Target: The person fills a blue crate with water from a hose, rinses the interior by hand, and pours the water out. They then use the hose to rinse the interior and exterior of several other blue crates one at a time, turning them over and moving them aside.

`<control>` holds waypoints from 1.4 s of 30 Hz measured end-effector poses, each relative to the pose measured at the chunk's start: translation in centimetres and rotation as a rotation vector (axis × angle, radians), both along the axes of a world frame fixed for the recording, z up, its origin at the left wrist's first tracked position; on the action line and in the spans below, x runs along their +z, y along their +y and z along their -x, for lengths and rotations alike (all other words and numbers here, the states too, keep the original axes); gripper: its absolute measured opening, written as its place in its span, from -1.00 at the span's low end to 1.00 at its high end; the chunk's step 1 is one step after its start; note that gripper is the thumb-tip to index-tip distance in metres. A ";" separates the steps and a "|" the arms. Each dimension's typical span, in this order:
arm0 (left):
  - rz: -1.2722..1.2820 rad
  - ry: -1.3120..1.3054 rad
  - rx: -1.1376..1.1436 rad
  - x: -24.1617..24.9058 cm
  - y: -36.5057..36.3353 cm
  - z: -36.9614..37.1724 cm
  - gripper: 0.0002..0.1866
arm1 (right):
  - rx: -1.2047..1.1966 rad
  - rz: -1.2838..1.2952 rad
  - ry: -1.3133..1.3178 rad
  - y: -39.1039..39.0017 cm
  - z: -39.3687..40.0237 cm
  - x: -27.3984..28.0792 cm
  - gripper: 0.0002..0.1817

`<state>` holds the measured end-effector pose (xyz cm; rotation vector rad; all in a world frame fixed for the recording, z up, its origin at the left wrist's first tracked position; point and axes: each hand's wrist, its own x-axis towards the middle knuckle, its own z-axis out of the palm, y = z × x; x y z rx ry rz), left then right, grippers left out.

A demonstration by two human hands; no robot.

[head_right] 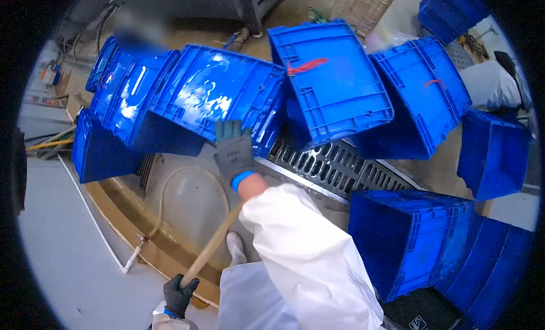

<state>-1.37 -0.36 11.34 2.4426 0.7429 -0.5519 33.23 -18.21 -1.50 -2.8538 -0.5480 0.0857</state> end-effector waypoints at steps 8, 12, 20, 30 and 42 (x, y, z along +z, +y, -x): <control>0.050 -0.035 0.150 2.1 9.2 4.5 -0.66 | -0.026 0.095 -0.052 3.4 -0.5 -0.3 -0.58; 0.085 -0.123 0.169 3.5 13.4 6.9 -0.73 | -0.031 0.146 0.019 5.5 5.2 2.4 -0.48; 0.181 -0.216 0.124 3.9 19.6 8.6 -0.68 | -0.377 -0.019 0.110 8.1 14.0 9.3 -0.47; 0.401 -0.223 -0.477 0.3 15.8 4.2 -0.54 | -0.835 -0.565 0.362 -1.7 32.7 1.7 -0.40; 0.118 0.249 -0.566 -9.4 15.9 3.8 -0.43 | -1.169 -1.032 0.532 -5.8 45.2 -3.4 -0.40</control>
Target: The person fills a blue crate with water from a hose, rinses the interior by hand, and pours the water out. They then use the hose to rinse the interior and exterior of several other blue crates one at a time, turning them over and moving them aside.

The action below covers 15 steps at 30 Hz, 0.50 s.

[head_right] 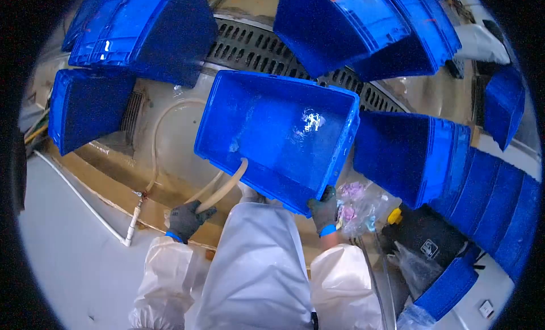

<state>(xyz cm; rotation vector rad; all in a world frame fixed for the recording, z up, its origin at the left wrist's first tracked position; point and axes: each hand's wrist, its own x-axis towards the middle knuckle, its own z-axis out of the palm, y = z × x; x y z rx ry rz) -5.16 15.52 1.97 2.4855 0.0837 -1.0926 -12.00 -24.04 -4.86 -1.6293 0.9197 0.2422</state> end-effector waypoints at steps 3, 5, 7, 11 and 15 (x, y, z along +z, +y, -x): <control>0.085 -0.062 -0.070 2.1 -3.5 -1.9 -0.46 | -0.044 -0.018 0.023 -0.3 1.2 -0.4 -0.39; 0.184 -0.057 -0.107 3.5 -6.9 -3.1 -0.47 | -0.040 0.006 -0.023 -0.5 2.2 -1.1 -0.39; 0.333 -0.064 -0.125 3.9 -10.0 -3.8 -0.47 | -0.062 -0.035 -0.038 -0.7 2.3 -1.3 -0.39; 0.294 0.170 -0.206 0.6 -14.3 -3.8 -0.50 | -0.026 -0.028 -0.037 -1.5 2.5 -1.6 -0.39; 0.214 0.185 -0.159 -2.0 -14.2 -3.8 -0.46 | -0.036 -0.011 -0.033 -1.6 2.3 -0.9 -0.40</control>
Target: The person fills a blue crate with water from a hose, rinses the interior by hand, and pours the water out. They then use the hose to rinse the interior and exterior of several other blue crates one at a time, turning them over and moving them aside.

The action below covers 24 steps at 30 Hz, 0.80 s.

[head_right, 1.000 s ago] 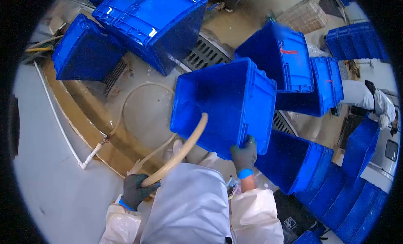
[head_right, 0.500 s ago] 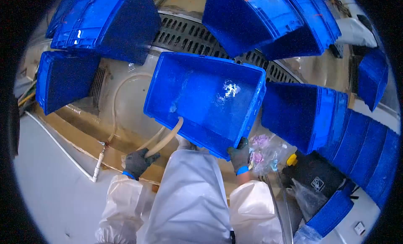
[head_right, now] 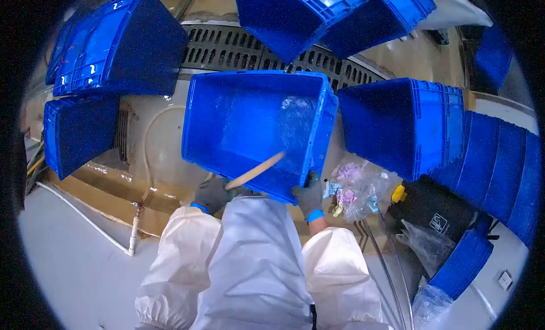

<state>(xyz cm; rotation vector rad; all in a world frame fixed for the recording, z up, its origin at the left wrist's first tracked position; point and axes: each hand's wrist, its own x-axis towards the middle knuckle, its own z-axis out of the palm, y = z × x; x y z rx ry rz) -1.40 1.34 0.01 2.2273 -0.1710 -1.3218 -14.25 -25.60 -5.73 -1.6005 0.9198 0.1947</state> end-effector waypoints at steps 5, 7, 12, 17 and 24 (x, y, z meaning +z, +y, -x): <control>-0.169 -0.087 -0.030 1.3 1.8 1.6 -0.44 | -0.064 -0.052 0.038 0.0 0.9 -1.2 -0.40; -0.163 -0.119 0.010 2.5 1.8 2.1 -0.43 | -0.078 -0.089 0.035 -0.5 1.2 -1.5 -0.40; -0.113 -0.079 0.095 4.9 -0.3 2.7 -0.46 | -0.061 0.010 0.088 -1.4 0.9 -1.8 -0.41; -0.059 -0.159 0.186 6.2 -2.3 2.8 -0.45 | -0.118 -0.013 -0.017 -2.7 0.0 -3.9 -0.42; -0.143 -0.061 -0.215 2.1 -3.1 0.9 -0.46 | -0.086 -0.073 0.037 -2.8 -0.9 -1.7 -0.38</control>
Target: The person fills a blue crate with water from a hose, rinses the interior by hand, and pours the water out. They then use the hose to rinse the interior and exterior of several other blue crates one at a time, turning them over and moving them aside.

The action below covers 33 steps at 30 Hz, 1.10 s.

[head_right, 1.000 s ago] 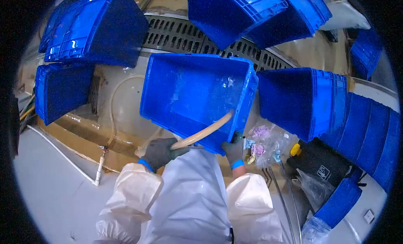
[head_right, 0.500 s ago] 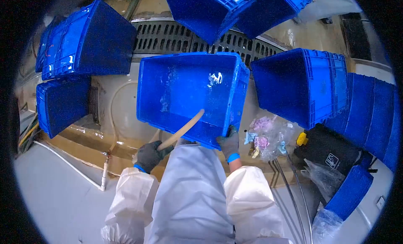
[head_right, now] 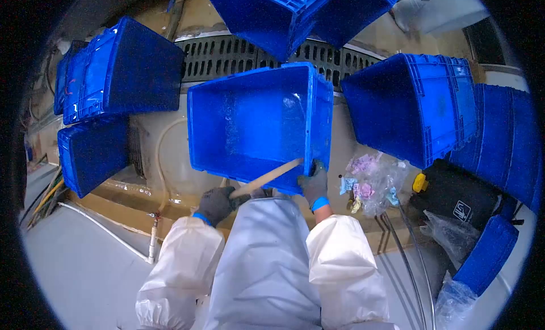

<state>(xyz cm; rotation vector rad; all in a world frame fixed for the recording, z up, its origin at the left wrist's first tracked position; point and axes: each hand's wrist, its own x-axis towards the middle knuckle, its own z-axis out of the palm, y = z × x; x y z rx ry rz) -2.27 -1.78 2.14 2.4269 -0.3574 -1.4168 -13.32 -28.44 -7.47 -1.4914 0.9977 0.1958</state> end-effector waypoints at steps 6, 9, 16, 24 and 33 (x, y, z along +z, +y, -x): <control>-0.034 -0.044 0.139 -1.7 0.4 -0.3 -0.46 | 0.030 0.108 0.017 0.1 1.5 -2.5 -0.38; 0.008 0.010 0.160 0.8 -1.4 -0.4 -0.46 | -0.002 0.044 0.000 0.3 0.6 -1.0 -0.38; 0.114 0.032 0.234 -2.8 -3.1 0.1 -0.54 | -0.001 0.064 0.067 -0.5 0.5 -1.5 -0.39; -0.107 -0.102 0.233 -5.2 -0.5 1.1 -0.45 | -0.005 0.245 0.162 -9.3 5.1 -14.0 -0.49; -0.189 -0.245 0.217 -12.2 2.7 3.1 -0.51 | 0.445 0.969 0.126 -8.6 1.4 -21.7 -0.32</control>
